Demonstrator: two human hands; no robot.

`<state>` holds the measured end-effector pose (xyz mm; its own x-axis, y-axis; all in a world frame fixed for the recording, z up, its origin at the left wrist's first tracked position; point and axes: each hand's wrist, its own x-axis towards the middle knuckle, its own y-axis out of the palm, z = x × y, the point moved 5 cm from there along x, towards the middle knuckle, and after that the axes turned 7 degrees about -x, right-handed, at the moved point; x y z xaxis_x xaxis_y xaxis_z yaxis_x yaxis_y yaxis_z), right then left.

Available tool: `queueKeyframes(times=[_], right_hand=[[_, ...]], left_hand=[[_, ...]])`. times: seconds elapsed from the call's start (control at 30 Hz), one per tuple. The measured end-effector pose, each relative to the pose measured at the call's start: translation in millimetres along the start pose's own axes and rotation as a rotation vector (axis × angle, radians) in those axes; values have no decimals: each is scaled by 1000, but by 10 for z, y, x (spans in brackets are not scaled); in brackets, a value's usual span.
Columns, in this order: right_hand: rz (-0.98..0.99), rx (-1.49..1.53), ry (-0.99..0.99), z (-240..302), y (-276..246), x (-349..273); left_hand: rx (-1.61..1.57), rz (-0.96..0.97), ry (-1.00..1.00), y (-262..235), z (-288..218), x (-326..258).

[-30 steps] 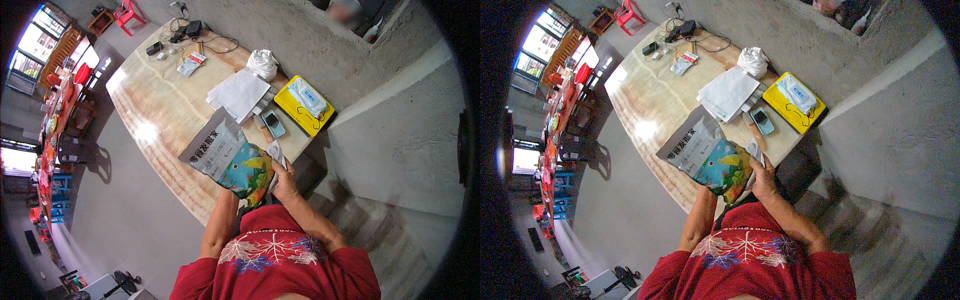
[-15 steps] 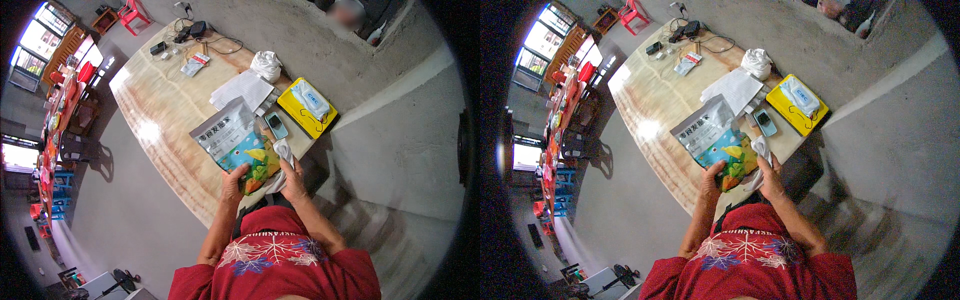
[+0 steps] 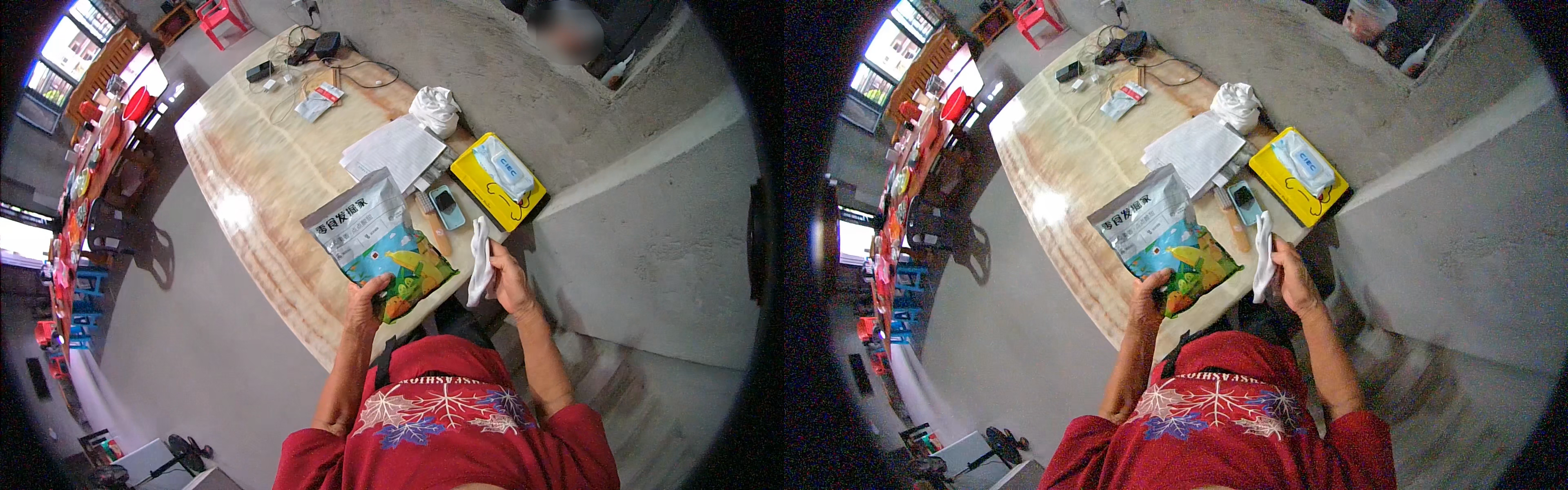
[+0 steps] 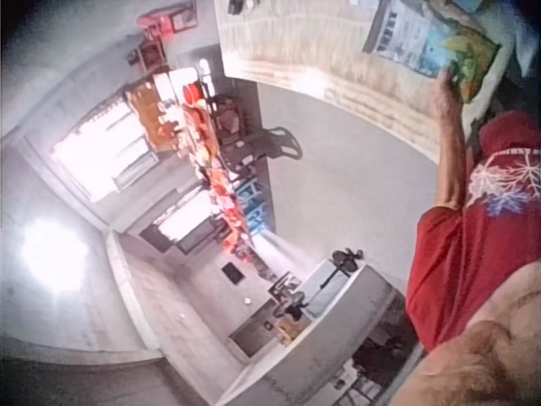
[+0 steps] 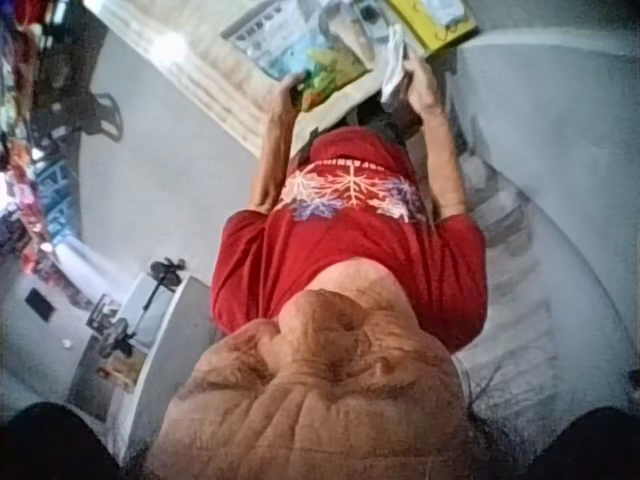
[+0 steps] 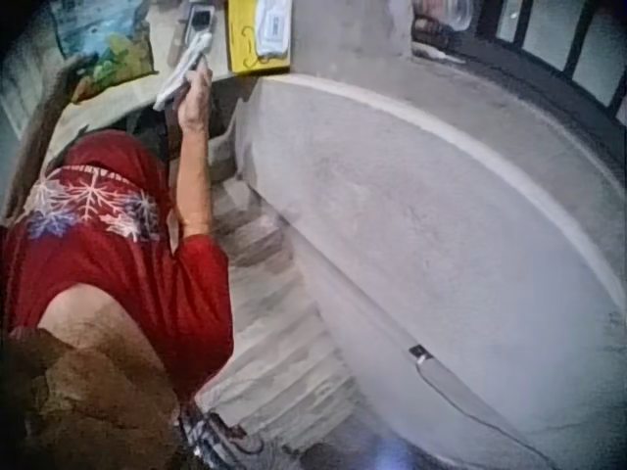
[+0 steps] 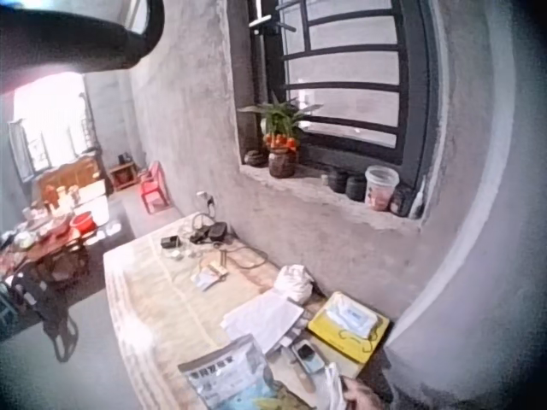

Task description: The person wipes several items on a table using a white wipe. They clean a yellow box, a snack bag, a small black object, a potted plant, and a small black container. Each item is wiped and then placed back on the table or windowsill.

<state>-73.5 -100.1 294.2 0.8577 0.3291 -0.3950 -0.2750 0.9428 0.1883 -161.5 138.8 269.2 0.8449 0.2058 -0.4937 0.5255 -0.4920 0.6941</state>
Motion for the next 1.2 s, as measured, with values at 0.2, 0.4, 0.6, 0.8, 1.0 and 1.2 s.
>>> queueKeyframes(times=[0.2, 0.4, 0.6, 0.8, 1.0, 1.2], right_hand=[[-364, -788, -417, 414, -189, -65], [-359, -614, -564, 1044, 365, -419], [3, -1103, -1072, 715, 1378, -496], [208, -1246, -1090, 604, 1544, -238], [-73, -1294, -999, 863, 1402, 81], [176, -1381, -1163, 698, 1650, -91]], left_hand=[[-10, 21, 40, -28, 3, 22], [38, 45, -28, 132, -28, -86], [-47, 185, -59, 386, 171, -230], [106, 152, -115, 291, 216, -269], [95, 185, -159, 463, 106, -311], [43, 222, -103, 369, 166, -237]])
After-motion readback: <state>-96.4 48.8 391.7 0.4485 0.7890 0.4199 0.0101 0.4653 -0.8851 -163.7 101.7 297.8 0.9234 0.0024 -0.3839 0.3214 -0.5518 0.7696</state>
